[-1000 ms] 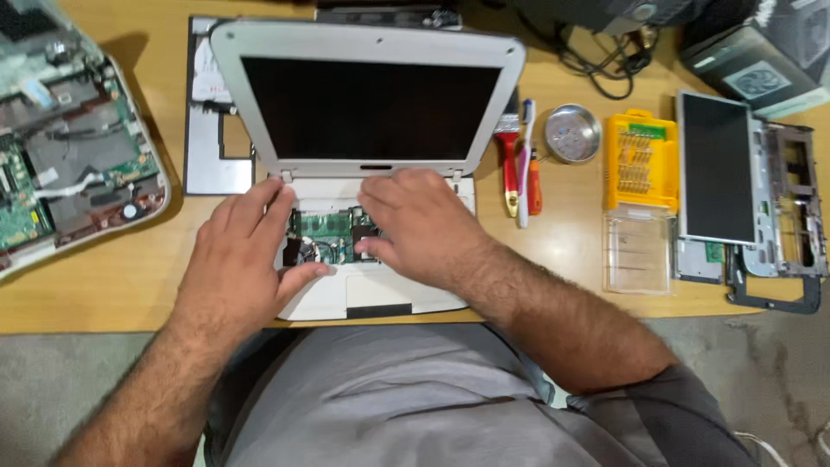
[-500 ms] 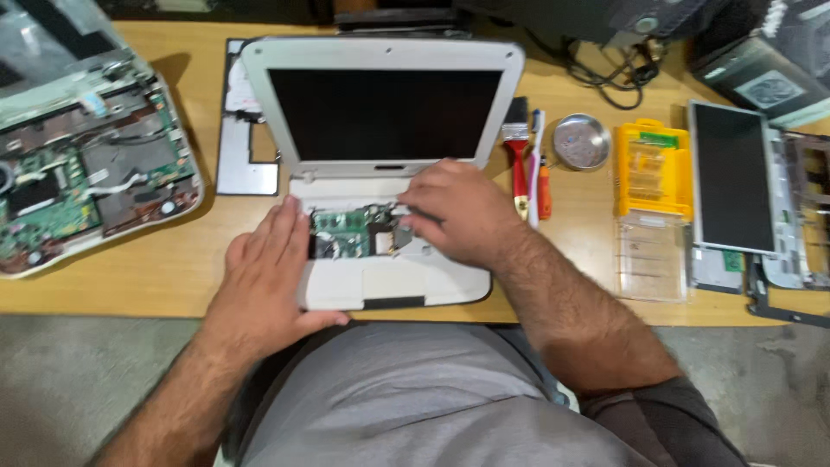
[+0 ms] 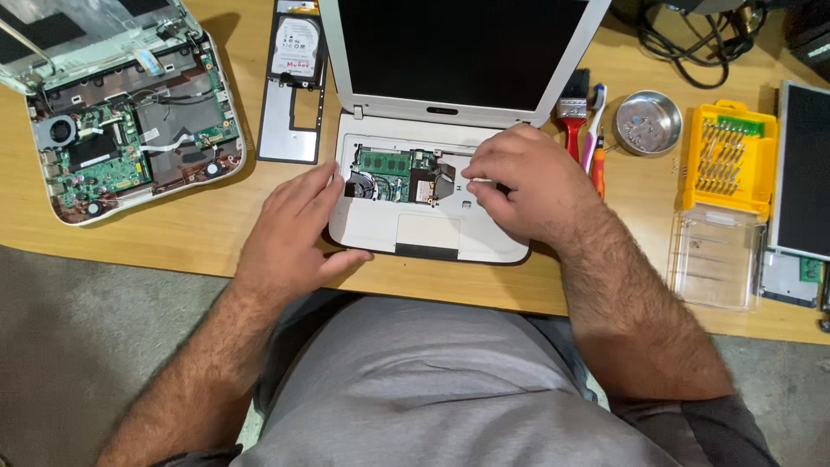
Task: The person aligns and secures the white laptop palm rest cover over the internal components. They use a screwdriver to fasten multiple screws into the cover, ensuring it is firmly attached to the laptop chassis.
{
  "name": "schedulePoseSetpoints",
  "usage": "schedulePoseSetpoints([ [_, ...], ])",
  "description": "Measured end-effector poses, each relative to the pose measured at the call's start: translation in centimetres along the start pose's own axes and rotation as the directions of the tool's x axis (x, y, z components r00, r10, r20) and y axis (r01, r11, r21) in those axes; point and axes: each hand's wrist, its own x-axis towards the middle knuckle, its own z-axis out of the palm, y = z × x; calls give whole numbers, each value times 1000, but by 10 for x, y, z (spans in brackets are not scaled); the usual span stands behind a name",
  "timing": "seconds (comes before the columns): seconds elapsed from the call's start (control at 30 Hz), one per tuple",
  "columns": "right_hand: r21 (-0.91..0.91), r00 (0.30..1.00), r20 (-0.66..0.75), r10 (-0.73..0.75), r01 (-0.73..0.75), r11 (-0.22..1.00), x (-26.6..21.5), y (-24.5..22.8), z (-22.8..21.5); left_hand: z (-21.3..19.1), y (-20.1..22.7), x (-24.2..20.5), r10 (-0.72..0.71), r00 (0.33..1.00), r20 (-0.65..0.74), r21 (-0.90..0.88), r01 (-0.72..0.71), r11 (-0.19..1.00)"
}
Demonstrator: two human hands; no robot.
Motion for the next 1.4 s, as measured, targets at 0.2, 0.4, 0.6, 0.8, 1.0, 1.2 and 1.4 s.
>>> schedulePoseSetpoints([
  [0.2, 104, 966, 260, 8, -36, 994, 7, -23, -17, 15, -6, -15, 127, 975, -182, 66, -117, 991],
  [0.4, 235, 955, 268, -127, 63, 970, 5, -27, -25, 14, -5, -16, 173, 948, -268, 99, -151, 983],
  [0.6, 309, 958, 74, -279, 244, 919, 4, -20, -45, -8, 6, 9, 147, 914, -378, -20, -167, 986],
  [0.8, 201, 965, -49, -258, 263, 944, -15, -7, -51, -21, 4, 29, 109, 898, -426, -186, -205, 961],
  [1.0, 122, 938, -298, -180, 225, 967, -28, 3, -49, -15, -6, 38, 9, 855, -519, -366, -232, 901],
  [1.2, 204, 919, -370, -139, 227, 952, -29, 4, -47, -19, -16, 40, -38, 846, -532, -362, -186, 914],
  [1.4, 143, 929, -301, -216, 268, 953, -29, 1, -54, -16, -27, 46, 118, 813, -569, -247, -307, 919],
])
